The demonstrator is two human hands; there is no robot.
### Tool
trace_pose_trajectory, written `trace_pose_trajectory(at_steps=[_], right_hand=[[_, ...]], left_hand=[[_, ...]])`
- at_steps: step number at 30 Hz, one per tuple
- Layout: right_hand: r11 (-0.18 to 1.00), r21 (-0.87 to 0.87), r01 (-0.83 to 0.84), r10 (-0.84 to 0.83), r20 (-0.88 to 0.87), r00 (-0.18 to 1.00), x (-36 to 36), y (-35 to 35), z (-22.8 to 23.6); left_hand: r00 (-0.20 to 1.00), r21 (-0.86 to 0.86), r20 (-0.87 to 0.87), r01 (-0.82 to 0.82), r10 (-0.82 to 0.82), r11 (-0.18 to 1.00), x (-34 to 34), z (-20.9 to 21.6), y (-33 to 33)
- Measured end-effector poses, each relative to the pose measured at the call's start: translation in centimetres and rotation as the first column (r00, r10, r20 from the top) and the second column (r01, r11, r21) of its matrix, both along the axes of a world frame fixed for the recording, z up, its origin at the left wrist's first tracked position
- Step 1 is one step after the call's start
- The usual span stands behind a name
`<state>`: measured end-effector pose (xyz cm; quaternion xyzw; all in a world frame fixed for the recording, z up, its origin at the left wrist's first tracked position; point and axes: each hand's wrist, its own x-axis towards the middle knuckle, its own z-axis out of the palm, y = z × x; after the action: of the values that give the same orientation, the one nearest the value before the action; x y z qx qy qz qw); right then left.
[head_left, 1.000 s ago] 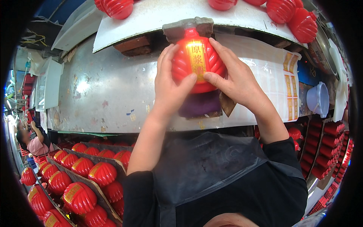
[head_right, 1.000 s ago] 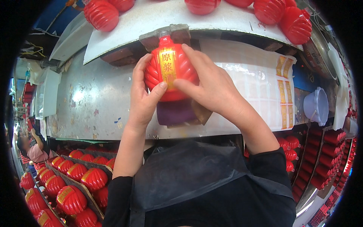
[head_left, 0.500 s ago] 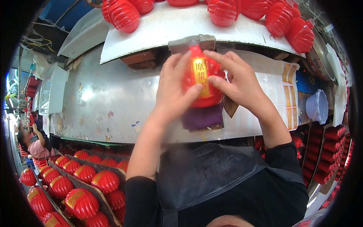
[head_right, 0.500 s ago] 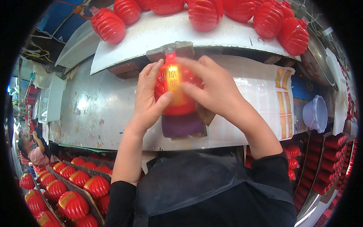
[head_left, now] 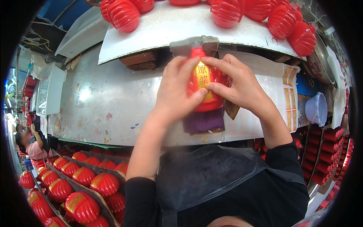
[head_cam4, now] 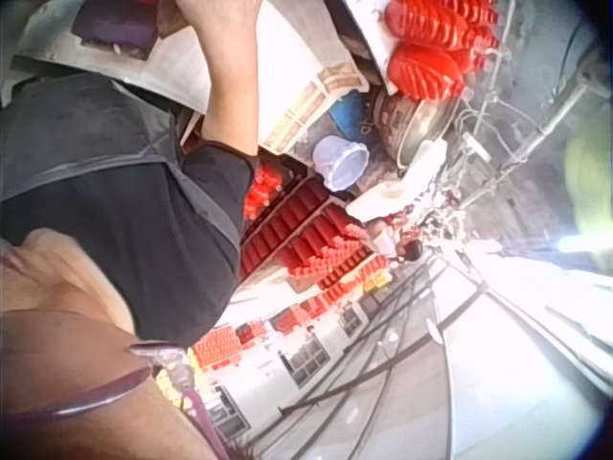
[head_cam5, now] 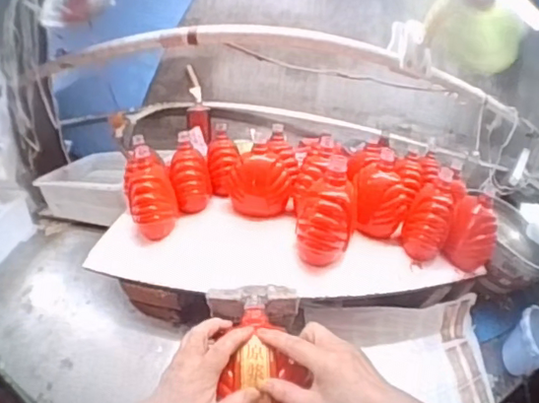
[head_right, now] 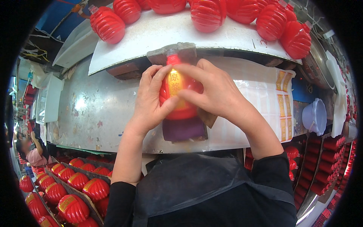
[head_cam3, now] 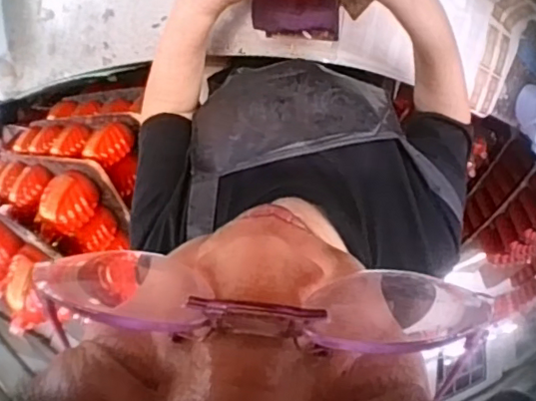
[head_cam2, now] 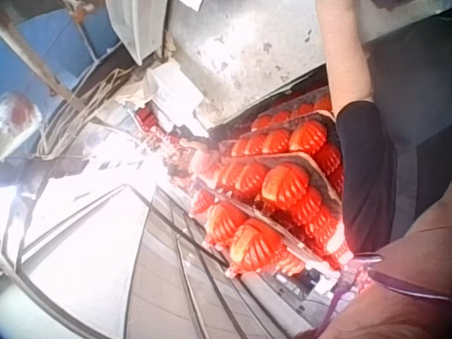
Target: The person repeatedly picks up red plastic containers, places a gold label on each, smooths it with their fingers, and sets the labeled container aside. The process is repeated for multiple containers in a consistent sequence.
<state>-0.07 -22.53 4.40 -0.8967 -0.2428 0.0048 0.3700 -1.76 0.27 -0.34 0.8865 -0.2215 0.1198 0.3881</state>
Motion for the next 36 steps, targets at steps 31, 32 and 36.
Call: trace_pose_trajectory(at_steps=[31, 32, 36], right_hand=[[0.879, -0.153, -0.452, 0.408, 0.733, 0.545, -2.3, 1.9, -0.2], [0.836, -0.173, -0.520, 0.481, 0.688, 0.544, -3.1, 1.8, -0.3], [0.913, 0.072, -0.402, 0.263, 0.650, 0.713, -2.3, 0.8, -0.4]], left_hand=[[0.997, -0.388, -0.071, -0.055, 0.030, 0.920, -0.7, -2.1, -0.1], [0.997, -0.408, -0.077, -0.044, 0.014, 0.912, -0.8, -2.2, -0.1], [0.995, -0.318, -0.087, -0.077, 0.052, 0.945, -1.0, -2.2, -0.7]])
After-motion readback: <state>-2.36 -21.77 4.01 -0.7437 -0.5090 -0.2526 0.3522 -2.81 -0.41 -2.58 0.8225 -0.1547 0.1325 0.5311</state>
